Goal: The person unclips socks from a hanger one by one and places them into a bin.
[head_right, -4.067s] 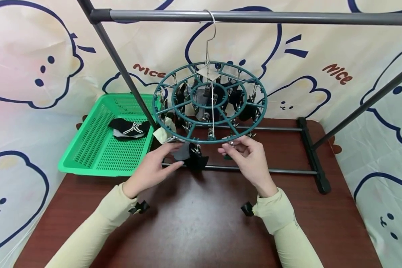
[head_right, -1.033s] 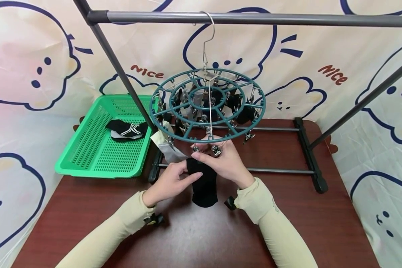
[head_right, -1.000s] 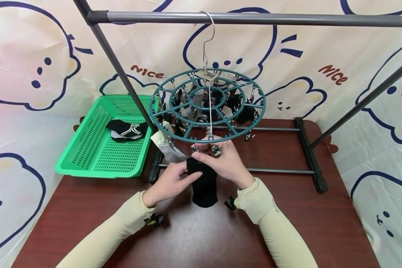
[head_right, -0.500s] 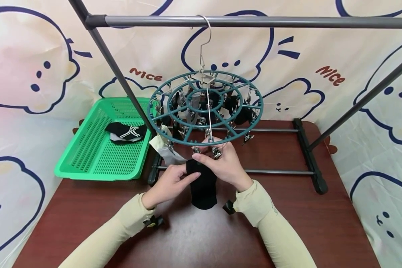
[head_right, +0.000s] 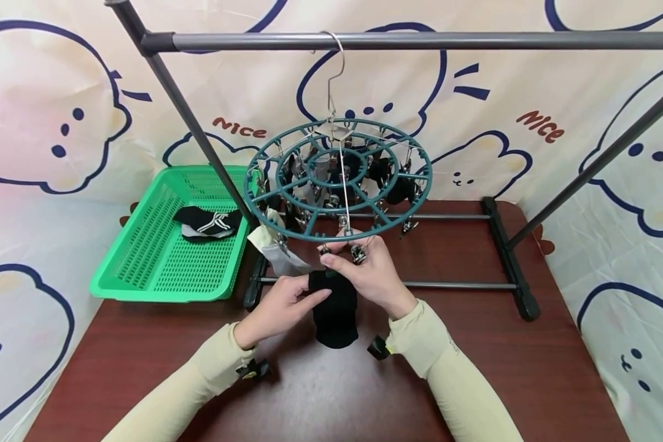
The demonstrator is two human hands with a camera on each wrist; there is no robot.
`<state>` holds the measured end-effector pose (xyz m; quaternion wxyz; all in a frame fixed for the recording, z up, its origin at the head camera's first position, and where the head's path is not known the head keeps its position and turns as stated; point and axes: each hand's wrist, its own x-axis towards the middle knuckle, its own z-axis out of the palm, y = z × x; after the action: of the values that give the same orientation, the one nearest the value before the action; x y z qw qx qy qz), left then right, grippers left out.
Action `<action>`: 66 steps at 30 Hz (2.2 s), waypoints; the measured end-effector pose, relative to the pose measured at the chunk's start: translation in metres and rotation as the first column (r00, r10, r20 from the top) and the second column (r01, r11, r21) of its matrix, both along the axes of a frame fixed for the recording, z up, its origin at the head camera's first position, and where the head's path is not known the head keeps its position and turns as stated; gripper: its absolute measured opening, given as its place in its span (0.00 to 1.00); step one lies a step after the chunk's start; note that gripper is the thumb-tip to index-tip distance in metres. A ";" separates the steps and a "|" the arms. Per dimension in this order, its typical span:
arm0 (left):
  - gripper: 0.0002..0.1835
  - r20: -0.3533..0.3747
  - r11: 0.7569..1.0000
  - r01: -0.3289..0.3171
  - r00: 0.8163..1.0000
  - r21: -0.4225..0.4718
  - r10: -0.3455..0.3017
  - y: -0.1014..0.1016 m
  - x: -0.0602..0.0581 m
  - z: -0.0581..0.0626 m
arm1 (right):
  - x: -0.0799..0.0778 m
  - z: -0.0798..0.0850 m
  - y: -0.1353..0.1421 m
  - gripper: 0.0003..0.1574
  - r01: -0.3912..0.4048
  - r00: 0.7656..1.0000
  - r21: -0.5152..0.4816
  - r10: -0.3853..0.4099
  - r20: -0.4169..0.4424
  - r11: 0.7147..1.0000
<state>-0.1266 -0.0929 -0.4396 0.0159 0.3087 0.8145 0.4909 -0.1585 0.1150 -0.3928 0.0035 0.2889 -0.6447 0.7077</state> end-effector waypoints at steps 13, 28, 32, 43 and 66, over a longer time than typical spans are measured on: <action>0.12 -0.003 0.996 0.037 0.999 -0.087 -0.037 -0.007 0.006 0.007 | 0.006 0.003 0.009 0.07 0.026 0.993 -0.029 -0.023 0.113 0.999; 0.11 -0.125 0.997 0.027 0.991 -0.074 -0.036 -0.022 0.018 0.027 | 0.007 0.000 0.012 0.04 0.079 0.986 -0.020 -0.075 0.149 0.997; 0.11 -0.177 0.999 0.025 0.984 -0.034 -0.031 -0.030 0.019 0.034 | 0.006 -0.003 0.013 0.06 0.097 0.984 -0.021 -0.093 0.153 0.995; 0.05 -0.358 0.998 -0.055 0.932 0.010 0.055 -0.057 0.014 0.060 | 0.004 -0.004 0.016 0.06 0.101 0.982 -0.012 -0.098 0.159 0.995; 0.05 -0.435 0.876 -0.469 0.770 0.110 0.467 -0.141 -0.011 0.104 | 0.003 -0.005 0.025 0.11 0.121 0.973 -0.074 -0.104 0.206 0.990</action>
<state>-0.1381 -0.2343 -0.3355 -0.2940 0.2009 0.8480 0.3926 -0.1551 0.1398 -0.3973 -0.0093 0.1781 -0.6262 0.7590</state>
